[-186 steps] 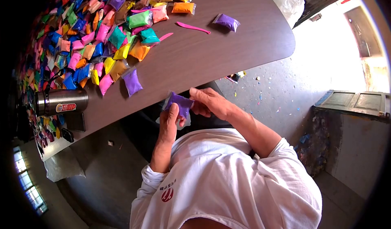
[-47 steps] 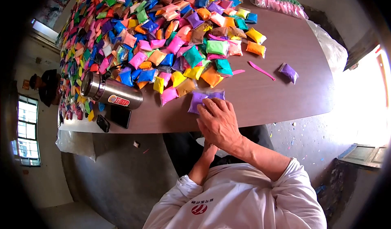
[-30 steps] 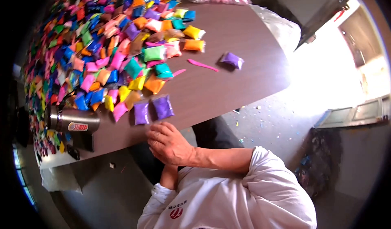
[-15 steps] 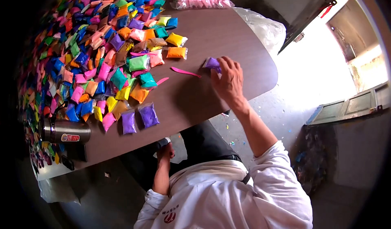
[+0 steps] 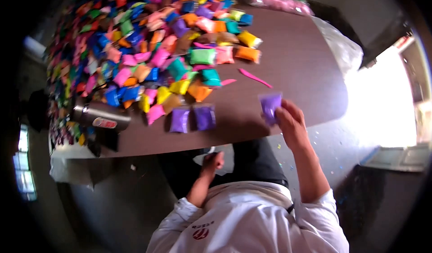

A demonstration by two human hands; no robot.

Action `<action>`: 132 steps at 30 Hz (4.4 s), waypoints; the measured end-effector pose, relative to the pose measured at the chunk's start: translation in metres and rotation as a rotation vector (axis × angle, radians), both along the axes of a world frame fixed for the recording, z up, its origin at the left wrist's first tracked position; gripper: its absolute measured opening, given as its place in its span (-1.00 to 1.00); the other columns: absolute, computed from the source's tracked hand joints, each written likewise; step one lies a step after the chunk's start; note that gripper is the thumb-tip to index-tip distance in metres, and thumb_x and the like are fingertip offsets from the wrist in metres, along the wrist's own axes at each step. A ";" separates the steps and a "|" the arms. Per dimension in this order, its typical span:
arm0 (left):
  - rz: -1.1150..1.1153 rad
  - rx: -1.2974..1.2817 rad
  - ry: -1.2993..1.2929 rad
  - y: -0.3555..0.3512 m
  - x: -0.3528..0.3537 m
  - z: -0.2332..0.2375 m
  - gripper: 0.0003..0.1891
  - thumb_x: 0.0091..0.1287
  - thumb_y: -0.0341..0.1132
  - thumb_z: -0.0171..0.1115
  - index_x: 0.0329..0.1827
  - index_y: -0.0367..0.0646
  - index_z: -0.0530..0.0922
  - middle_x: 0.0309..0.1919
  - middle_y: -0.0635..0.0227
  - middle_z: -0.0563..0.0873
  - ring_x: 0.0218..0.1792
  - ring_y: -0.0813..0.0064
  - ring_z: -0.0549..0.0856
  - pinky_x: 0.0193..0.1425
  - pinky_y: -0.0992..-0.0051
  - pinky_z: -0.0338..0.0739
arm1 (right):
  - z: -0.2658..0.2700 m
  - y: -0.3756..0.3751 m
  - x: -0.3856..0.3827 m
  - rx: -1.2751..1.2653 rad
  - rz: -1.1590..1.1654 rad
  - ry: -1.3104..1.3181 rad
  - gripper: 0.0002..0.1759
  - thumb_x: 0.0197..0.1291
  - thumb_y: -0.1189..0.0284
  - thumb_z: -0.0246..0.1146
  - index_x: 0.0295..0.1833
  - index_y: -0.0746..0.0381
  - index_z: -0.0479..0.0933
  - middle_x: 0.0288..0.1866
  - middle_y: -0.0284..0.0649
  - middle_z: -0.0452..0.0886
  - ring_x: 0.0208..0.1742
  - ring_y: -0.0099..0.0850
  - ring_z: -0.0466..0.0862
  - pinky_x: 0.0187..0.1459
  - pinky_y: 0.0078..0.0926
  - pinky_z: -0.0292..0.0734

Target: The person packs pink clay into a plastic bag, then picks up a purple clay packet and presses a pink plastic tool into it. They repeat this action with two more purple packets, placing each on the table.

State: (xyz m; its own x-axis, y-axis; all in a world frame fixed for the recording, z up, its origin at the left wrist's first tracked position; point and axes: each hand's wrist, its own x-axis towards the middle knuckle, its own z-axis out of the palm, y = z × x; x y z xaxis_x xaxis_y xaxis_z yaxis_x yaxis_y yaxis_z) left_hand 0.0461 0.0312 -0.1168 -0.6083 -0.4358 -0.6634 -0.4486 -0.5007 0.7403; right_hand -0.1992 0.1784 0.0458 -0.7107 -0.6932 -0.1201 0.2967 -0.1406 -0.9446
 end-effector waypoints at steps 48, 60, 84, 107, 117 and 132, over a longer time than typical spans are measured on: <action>-0.164 0.181 0.396 0.008 0.018 0.038 -0.47 0.37 0.19 0.17 -0.51 -0.11 0.54 -0.55 0.49 0.56 -0.51 0.67 0.47 -0.34 0.58 0.33 | 0.026 -0.109 0.062 0.196 0.028 1.276 -0.65 0.17 0.54 0.29 0.10 0.23 0.58 -0.24 -0.07 0.57 -0.30 -0.10 0.64 -0.31 -0.22 0.59; -0.178 0.136 0.476 0.008 0.020 0.049 -0.49 0.42 0.16 0.11 -0.48 -0.10 0.51 -0.53 0.47 0.55 -0.51 0.65 0.45 -0.37 0.60 0.30 | 0.053 -0.083 0.067 0.358 0.301 1.037 -0.75 0.13 0.36 0.36 -0.46 0.30 0.55 -0.53 -0.07 0.58 -0.47 -0.08 0.62 -0.42 -0.21 0.50; -0.034 -0.114 0.399 0.012 0.021 0.110 -0.45 0.47 0.08 0.08 -0.57 -0.18 0.49 -0.62 0.49 0.51 -0.56 0.71 0.42 -0.46 0.63 0.28 | -0.030 -0.017 0.117 0.028 0.495 -0.293 -0.65 0.29 0.29 0.33 0.02 0.32 0.53 -0.23 -0.31 0.65 -0.28 -0.59 0.61 -0.28 -0.64 0.50; -0.223 -0.124 0.528 0.013 -0.001 0.119 -0.65 0.45 -0.07 0.18 -0.26 -0.24 0.61 -0.50 0.53 0.55 -0.46 0.74 0.43 -0.38 0.64 0.32 | -0.013 -0.017 0.109 0.019 0.426 -0.294 -0.65 0.32 0.32 0.31 0.07 0.32 0.48 -0.26 -0.33 0.61 -0.28 -0.58 0.61 -0.19 -0.63 0.55; -0.241 -0.096 0.689 0.015 -0.001 0.103 -0.49 0.46 0.11 0.08 -0.41 -0.21 0.51 -0.50 0.45 0.54 -0.47 0.67 0.44 -0.36 0.61 0.33 | -0.012 -0.023 0.095 0.064 0.042 1.107 -0.54 -0.29 0.80 0.24 -0.17 0.21 0.59 -0.11 -0.16 0.51 -0.15 -0.19 0.58 -0.16 -0.33 0.55; -0.213 -0.128 0.529 0.014 -0.015 0.119 -0.50 0.48 0.06 0.09 -0.42 -0.24 0.59 -0.55 0.48 0.59 -0.49 0.67 0.48 -0.37 0.60 0.36 | 0.003 -0.018 0.090 0.111 0.157 -0.069 -0.66 0.35 0.37 0.25 0.06 0.41 0.46 -0.07 -0.18 0.60 -0.08 -0.52 0.59 -0.04 -0.51 0.56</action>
State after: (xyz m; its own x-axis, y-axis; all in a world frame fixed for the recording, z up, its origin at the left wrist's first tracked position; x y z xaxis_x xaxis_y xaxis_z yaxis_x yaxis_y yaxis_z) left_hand 0.0315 0.0453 0.0025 -0.9255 -0.3242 -0.1955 -0.0825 -0.3313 0.9399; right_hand -0.1089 0.1605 0.0484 -0.5821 -0.7747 -0.2470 0.3715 0.0169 -0.9283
